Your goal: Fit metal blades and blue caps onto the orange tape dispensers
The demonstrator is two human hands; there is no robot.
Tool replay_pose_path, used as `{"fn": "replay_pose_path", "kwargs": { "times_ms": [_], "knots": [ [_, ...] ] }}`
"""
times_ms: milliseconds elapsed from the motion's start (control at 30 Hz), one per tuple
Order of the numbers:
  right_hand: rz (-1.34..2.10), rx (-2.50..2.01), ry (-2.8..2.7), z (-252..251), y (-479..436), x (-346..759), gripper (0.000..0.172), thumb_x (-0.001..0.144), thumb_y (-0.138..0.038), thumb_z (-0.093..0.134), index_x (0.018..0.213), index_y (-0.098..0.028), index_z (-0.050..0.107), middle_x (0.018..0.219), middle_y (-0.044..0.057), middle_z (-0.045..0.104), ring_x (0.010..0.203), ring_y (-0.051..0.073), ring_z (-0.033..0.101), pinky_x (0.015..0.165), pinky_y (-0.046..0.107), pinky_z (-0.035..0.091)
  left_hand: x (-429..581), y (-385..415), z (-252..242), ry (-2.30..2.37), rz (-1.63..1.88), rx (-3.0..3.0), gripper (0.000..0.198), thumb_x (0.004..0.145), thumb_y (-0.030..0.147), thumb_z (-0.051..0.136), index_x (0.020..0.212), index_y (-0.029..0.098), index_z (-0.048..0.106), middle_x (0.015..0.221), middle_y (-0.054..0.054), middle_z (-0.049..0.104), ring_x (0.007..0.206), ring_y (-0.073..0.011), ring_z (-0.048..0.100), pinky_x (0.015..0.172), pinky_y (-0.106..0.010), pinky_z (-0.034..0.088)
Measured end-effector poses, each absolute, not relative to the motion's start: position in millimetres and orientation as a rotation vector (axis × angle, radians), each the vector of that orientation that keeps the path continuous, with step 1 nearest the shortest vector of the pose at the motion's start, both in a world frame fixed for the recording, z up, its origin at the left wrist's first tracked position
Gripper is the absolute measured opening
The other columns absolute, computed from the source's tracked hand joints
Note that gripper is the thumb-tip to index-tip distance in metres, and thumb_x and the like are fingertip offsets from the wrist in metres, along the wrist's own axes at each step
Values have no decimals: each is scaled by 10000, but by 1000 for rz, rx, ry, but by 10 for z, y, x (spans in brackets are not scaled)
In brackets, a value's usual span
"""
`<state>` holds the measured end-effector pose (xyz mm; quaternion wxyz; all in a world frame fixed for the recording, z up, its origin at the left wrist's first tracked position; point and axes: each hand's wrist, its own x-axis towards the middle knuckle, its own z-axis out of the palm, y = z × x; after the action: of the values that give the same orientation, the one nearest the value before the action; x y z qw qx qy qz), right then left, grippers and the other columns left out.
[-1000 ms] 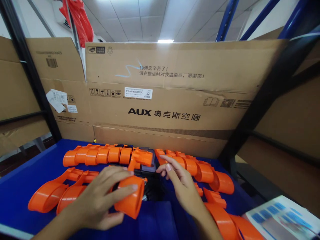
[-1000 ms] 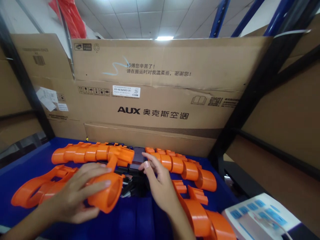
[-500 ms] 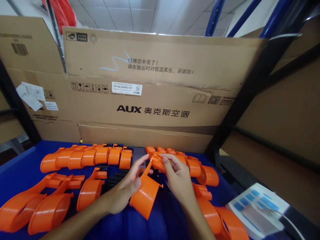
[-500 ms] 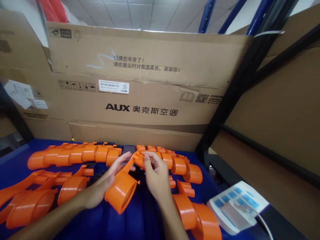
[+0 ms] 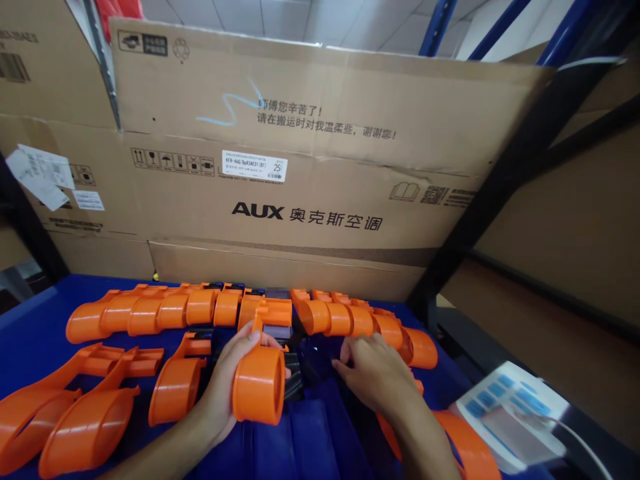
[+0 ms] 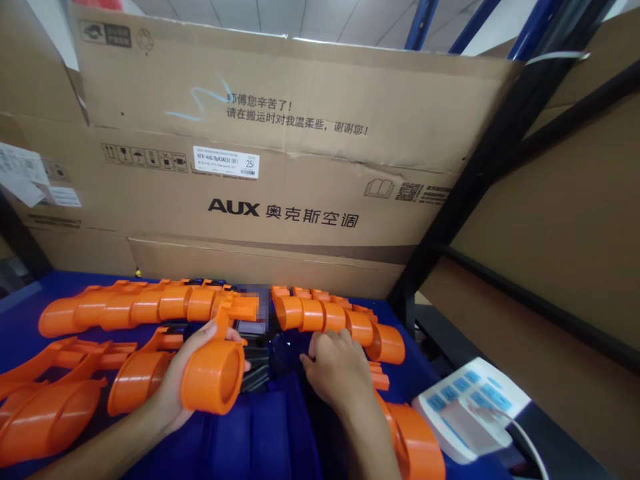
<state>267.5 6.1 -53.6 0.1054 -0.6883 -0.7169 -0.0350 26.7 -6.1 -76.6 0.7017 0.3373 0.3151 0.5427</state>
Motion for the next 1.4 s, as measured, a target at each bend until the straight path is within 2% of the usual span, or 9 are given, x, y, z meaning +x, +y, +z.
{"fn": "replay_pose_path", "kwargs": {
  "times_ms": [167, 233, 367, 533, 700, 900, 1133, 1300, 1400],
  "knots": [
    [-121, -2134, -2209, -556, 6, 2618, 84, 759, -250, 738, 696, -210, 700, 862, 127, 718, 906, 325, 631, 758, 403, 418, 297, -76, -768, 646, 1238, 719, 298, 825, 452, 726, 821, 180, 603, 751, 15, 653, 592, -213, 741, 553, -289, 569],
    [-142, -2142, -2209, -563, 0, 2584, 56, 763, -201, 705, 709, -194, 713, 867, 149, 718, 927, 344, 626, 777, 421, 408, 304, -76, -772, 629, 1236, 711, 292, 829, 445, 727, 836, 183, 597, 768, 14, 657, 588, -200, 735, 560, -288, 572],
    [-177, -2144, -2205, -558, 5, 2553, 108, 759, -127, 629, 722, -173, 720, 850, 168, 720, 943, 358, 619, 798, 433, 397, 303, -62, -798, 599, 1228, 732, 254, 850, 411, 714, 920, 203, 587, 783, 14, 668, 621, -216, 747, 561, -288, 573],
    [-182, -2131, -2166, -509, 32, 2555, 115, 773, -192, 615, 685, -198, 689, 839, 142, 728, 877, 320, 644, 742, 385, 405, 298, -70, -825, 622, 1251, 744, 257, 865, 397, 704, 974, 222, 552, 778, 18, 675, 617, -211, 747, 556, -280, 572],
    [-133, -2172, -2100, -489, 38, 2566, 142, 835, -242, 577, 764, -224, 698, 805, 101, 736, 752, 281, 668, 635, 349, 380, 292, -61, -825, 620, 1275, 756, 242, 886, 384, 680, 1000, 225, 536, 770, 23, 667, 608, -212, 747, 520, -266, 557],
    [-85, -2160, -2201, -497, -4, 2586, 149, 789, -354, 732, 714, -226, 715, 906, 121, 749, 940, 333, 657, 753, 394, 408, 282, -47, -834, 622, 1261, 777, 258, 882, 383, 688, 1026, 230, 539, 788, 18, 668, 627, -213, 750, 544, -275, 567],
    [-53, -2168, -2270, -515, -34, 2560, 49, 788, -240, 701, 781, -208, 738, 903, 125, 755, 943, 324, 643, 775, 391, 381, 292, -53, -874, 630, 1260, 781, 261, 878, 372, 693, 1018, 223, 532, 767, 28, 659, 608, -203, 739, 546, -273, 567],
    [-40, -2185, -2294, -511, -37, 2545, 104, 809, -195, 638, 831, -196, 739, 926, 132, 761, 949, 325, 647, 780, 396, 364, 292, -34, -833, 644, 1265, 793, 257, 881, 384, 685, 997, 212, 535, 774, 25, 658, 610, -215, 742, 535, -275, 564],
    [-41, -2200, -2295, -511, -44, 2542, 157, 826, -211, 638, 946, -191, 738, 948, 135, 763, 953, 330, 653, 792, 401, 359, 281, -46, -826, 650, 1271, 796, 248, 883, 385, 680, 986, 209, 537, 780, 22, 657, 616, -216, 745, 526, -268, 559]
  ]
}}
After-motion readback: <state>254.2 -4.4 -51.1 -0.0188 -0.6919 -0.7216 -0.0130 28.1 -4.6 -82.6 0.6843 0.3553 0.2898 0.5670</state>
